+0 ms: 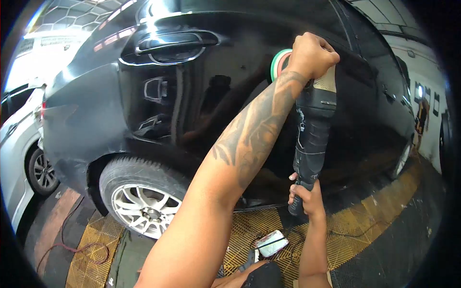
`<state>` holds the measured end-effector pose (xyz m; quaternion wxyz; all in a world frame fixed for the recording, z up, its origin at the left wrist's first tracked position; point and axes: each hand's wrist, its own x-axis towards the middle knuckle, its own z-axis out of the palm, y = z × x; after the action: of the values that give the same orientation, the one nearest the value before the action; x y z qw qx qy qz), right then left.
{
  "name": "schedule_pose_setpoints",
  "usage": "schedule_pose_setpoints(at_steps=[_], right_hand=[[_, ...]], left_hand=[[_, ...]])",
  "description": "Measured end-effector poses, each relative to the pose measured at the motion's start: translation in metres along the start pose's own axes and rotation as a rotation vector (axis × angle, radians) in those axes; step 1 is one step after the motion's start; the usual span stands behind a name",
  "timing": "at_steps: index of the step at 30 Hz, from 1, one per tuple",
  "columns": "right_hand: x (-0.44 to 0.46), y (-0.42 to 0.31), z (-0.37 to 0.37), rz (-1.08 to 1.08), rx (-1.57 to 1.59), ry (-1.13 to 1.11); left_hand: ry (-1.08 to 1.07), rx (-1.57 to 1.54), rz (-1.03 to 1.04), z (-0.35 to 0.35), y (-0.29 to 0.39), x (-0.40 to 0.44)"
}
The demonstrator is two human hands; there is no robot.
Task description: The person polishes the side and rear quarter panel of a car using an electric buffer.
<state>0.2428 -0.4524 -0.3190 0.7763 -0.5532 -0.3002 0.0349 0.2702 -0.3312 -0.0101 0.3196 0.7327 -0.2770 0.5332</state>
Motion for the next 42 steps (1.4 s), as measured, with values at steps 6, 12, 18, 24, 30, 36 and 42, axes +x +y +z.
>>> schedule_pose_setpoints(at_steps=[6,12,18,24,30,36,42], right_hand=[[-0.005,0.013,0.055,-0.058,-0.122,-0.104],[-0.015,0.03,0.12,-0.023,-0.213,-0.199],[-0.011,0.05,0.181,-0.053,-0.413,-0.311],[-0.002,0.029,0.243,-0.214,-0.346,-0.45],[-0.006,0.025,0.24,-0.171,-0.365,-0.541],[-0.052,0.053,0.194,-0.07,-0.414,-0.445],[-0.105,0.081,0.21,0.174,-0.241,-0.228]], left_hand=[[0.059,0.028,0.058,-0.088,-0.011,-0.03],[0.093,0.087,0.057,-0.185,-0.024,-0.069],[0.069,0.127,0.182,-0.286,-0.043,-0.098],[0.113,0.291,0.24,-0.384,-0.053,-0.108],[0.209,-0.117,-0.116,-0.389,-0.047,-0.132],[0.142,-0.009,-0.098,-0.308,-0.042,-0.148],[0.013,0.029,-0.193,-0.274,-0.023,-0.169]])
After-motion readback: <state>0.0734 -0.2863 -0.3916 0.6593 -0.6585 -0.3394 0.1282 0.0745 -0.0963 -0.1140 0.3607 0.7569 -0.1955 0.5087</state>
